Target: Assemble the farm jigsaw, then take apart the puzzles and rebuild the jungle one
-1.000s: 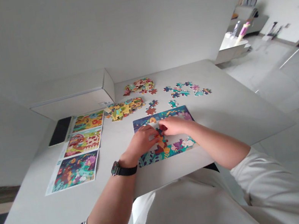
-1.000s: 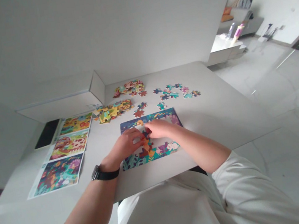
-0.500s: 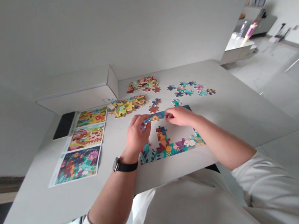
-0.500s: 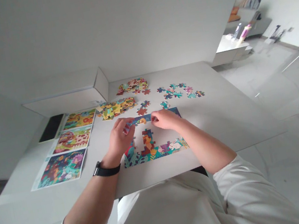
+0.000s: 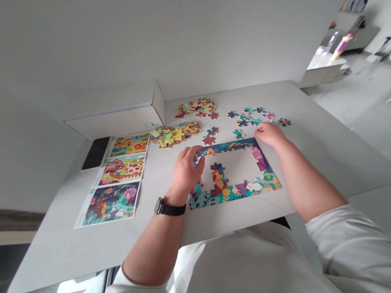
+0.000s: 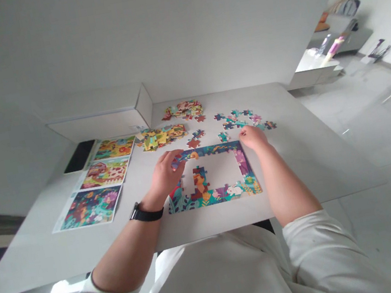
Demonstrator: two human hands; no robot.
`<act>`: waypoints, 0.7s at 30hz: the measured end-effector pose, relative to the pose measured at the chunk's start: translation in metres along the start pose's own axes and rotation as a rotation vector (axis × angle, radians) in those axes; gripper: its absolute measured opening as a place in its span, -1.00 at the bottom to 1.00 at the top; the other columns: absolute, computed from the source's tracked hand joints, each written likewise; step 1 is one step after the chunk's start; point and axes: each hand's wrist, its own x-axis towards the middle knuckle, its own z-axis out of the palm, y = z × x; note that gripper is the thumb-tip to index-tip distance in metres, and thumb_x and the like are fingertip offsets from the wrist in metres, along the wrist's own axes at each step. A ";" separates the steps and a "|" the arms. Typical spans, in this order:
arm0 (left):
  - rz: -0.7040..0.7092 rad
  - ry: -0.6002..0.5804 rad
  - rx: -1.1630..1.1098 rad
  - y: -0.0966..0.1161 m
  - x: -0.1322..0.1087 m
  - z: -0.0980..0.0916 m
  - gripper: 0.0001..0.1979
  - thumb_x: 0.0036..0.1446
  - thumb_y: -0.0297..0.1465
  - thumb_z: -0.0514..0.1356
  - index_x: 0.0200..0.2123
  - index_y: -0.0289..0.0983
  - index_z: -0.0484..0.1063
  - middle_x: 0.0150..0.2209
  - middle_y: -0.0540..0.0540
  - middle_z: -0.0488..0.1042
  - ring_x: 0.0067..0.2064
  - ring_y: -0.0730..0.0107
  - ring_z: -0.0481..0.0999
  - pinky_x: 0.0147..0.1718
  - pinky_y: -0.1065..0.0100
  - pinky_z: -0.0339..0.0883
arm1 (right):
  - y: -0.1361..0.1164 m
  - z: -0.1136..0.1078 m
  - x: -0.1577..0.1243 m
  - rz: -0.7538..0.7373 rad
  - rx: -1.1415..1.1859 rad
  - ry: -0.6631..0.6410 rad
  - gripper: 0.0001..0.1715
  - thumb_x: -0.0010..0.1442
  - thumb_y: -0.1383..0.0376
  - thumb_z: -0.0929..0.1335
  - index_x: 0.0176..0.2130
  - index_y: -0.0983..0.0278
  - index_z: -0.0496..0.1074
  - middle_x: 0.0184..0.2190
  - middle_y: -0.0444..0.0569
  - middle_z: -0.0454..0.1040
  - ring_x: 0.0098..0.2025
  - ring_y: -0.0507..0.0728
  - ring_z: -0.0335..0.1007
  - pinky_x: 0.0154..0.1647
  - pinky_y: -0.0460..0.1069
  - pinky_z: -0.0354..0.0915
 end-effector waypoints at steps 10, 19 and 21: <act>-0.010 -0.015 -0.010 -0.003 -0.001 0.001 -0.70 0.34 -0.40 0.23 0.12 -0.20 0.55 -0.07 -0.15 0.60 -0.07 0.22 0.60 0.03 0.20 0.51 | -0.009 0.006 -0.003 0.018 -0.064 -0.057 -0.75 0.36 0.23 0.39 -0.05 0.20 0.65 -0.03 0.10 0.71 -0.05 0.23 0.60 -0.09 0.00 0.37; -0.134 -0.023 -0.021 -0.012 0.030 -0.022 -0.74 0.26 -0.41 0.28 0.01 -0.22 0.58 -0.13 -0.11 0.65 -0.21 0.30 0.60 -0.11 0.26 0.50 | -0.007 0.009 0.001 0.044 -0.024 -0.002 -0.69 0.40 0.21 0.33 -0.04 0.19 0.66 -0.03 0.12 0.71 -0.01 0.30 0.61 -0.05 0.07 0.40; -0.148 -0.071 -0.007 -0.013 0.041 -0.024 -0.74 0.24 -0.40 0.29 0.00 -0.23 0.58 -0.20 -0.09 0.65 -0.26 0.31 0.59 -0.18 0.29 0.48 | -0.007 0.011 0.002 0.045 0.001 0.027 -0.69 0.38 0.22 0.34 -0.04 0.19 0.66 -0.05 0.13 0.71 -0.02 0.30 0.61 -0.05 0.08 0.40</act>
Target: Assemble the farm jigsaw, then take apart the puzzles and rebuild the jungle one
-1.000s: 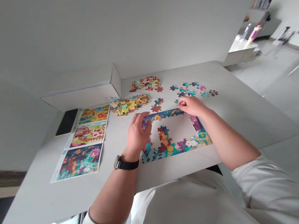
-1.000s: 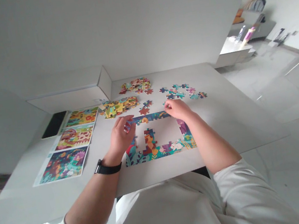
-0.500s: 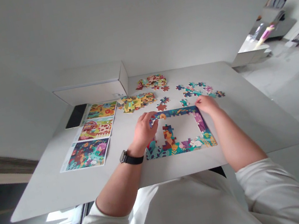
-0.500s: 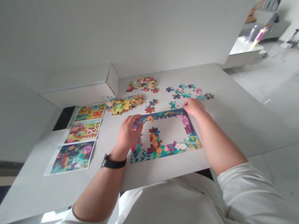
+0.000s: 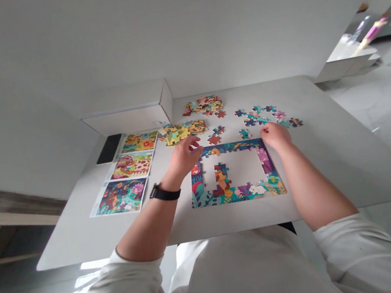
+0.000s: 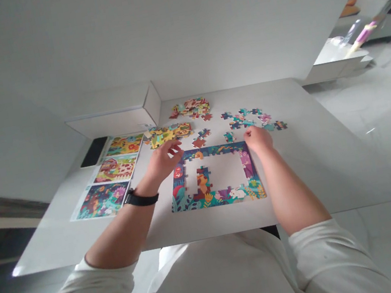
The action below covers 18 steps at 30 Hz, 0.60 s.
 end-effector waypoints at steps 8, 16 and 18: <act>-0.066 -0.197 0.214 0.007 0.048 0.014 -0.66 0.24 -0.32 0.33 0.07 -0.21 0.55 -0.05 -0.11 0.68 -0.12 0.22 0.63 -0.11 0.29 0.42 | 0.002 0.009 0.003 -0.068 0.145 0.106 -0.77 0.31 0.21 0.39 -0.14 0.20 0.65 -0.17 0.08 0.72 -0.12 0.28 0.62 -0.09 0.07 0.41; -0.150 -0.315 0.433 0.016 0.076 0.045 -0.36 0.23 -0.03 0.36 0.20 -0.35 0.48 0.01 -0.33 0.66 0.04 -0.08 0.65 -0.04 0.21 0.44 | 0.003 0.014 0.009 -0.104 0.203 0.154 -0.80 0.30 0.18 0.39 -0.19 0.18 0.63 -0.26 0.07 0.71 -0.21 0.27 0.61 -0.15 0.07 0.40; -0.166 -0.306 0.474 0.019 0.079 0.052 -0.32 0.24 0.00 0.34 0.22 -0.39 0.46 0.05 -0.41 0.64 0.09 -0.15 0.64 -0.01 0.18 0.45 | 0.004 0.015 0.009 -0.103 0.219 0.165 -0.80 0.28 0.17 0.40 -0.20 0.17 0.63 -0.28 0.06 0.71 -0.22 0.27 0.60 -0.18 0.06 0.40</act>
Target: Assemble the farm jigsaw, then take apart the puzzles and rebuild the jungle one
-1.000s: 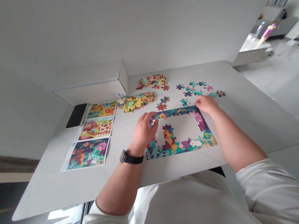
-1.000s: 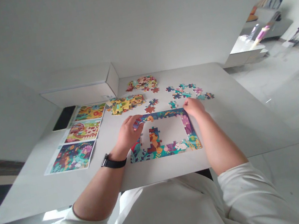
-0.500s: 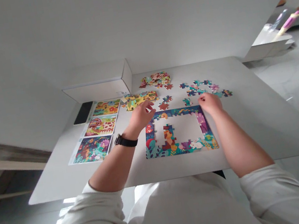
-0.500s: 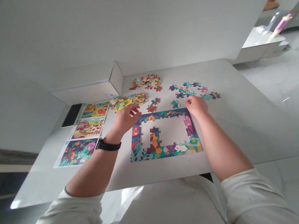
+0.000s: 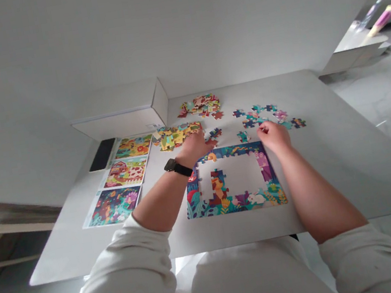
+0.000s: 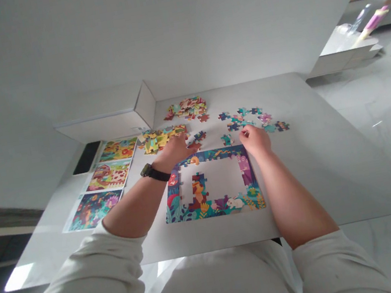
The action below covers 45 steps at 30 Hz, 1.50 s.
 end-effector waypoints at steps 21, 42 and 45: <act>0.200 0.109 -0.391 -0.017 0.002 -0.008 -0.85 0.16 -0.48 0.32 -0.18 -0.24 0.60 -0.24 -0.10 0.64 -0.22 0.25 0.60 -0.18 0.30 0.41 | -0.004 -0.003 -0.005 -0.008 0.160 0.064 -0.83 0.25 0.14 0.42 -0.28 0.17 0.56 -0.40 0.00 0.63 -0.30 0.24 0.54 -0.19 0.08 0.34; 0.130 0.054 -1.296 -0.031 -0.121 0.012 -0.57 0.05 -0.25 0.54 -0.11 -0.28 0.48 -0.33 -0.02 0.57 -0.35 0.42 0.61 -0.32 0.38 0.47 | -0.119 -0.007 -0.104 -0.285 0.708 -0.767 -0.65 0.13 0.07 0.52 -0.17 0.22 0.56 -0.27 -0.03 0.63 -0.23 0.16 0.52 -0.18 0.04 0.43; 0.089 0.024 -1.370 -0.035 -0.121 0.013 -0.55 0.06 -0.21 0.55 -0.14 -0.27 0.45 -0.34 0.00 0.55 -0.36 0.43 0.61 -0.30 0.37 0.51 | -0.114 0.005 -0.109 -0.237 0.749 -0.725 -0.69 0.12 0.07 0.49 -0.22 0.21 0.52 -0.32 -0.08 0.61 -0.30 0.13 0.49 -0.27 0.00 0.37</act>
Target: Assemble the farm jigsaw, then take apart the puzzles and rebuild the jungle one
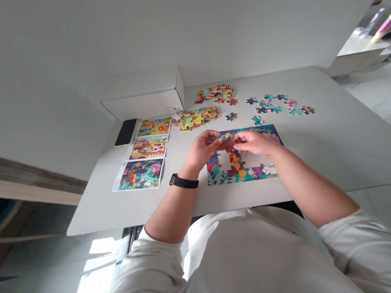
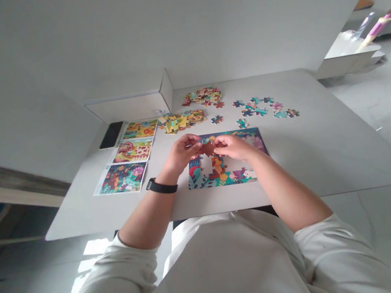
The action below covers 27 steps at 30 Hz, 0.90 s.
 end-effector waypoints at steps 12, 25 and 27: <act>-0.014 -0.027 0.014 -0.001 -0.002 -0.007 -0.51 0.14 0.01 0.48 -0.16 -0.28 0.52 -0.27 -0.05 0.57 -0.31 0.47 0.57 -0.37 0.46 0.44 | 0.016 0.002 0.000 -0.056 -0.039 0.016 -0.71 0.19 0.15 0.44 -0.08 0.15 0.56 -0.21 -0.08 0.63 -0.21 0.15 0.53 -0.12 0.05 0.44; -0.083 -0.262 0.060 -0.009 -0.005 -0.004 -0.55 0.06 -0.15 0.53 -0.15 -0.27 0.47 -0.40 0.02 0.56 -0.43 0.43 0.58 -0.38 0.37 0.49 | 0.015 0.007 0.002 -0.206 -0.047 0.243 -0.39 0.25 0.10 0.45 0.24 0.13 0.37 -0.28 -0.11 0.54 -0.27 0.15 0.47 -0.14 0.08 0.41; -0.084 -0.268 0.024 -0.008 -0.007 -0.002 -0.52 0.05 -0.07 0.53 -0.21 -0.26 0.45 -0.42 0.03 0.53 -0.45 0.44 0.56 -0.41 0.37 0.50 | 0.012 0.008 0.001 -0.208 -0.031 0.250 -0.37 0.25 0.07 0.45 0.25 0.12 0.36 -0.27 -0.11 0.55 -0.26 0.17 0.47 -0.14 0.09 0.42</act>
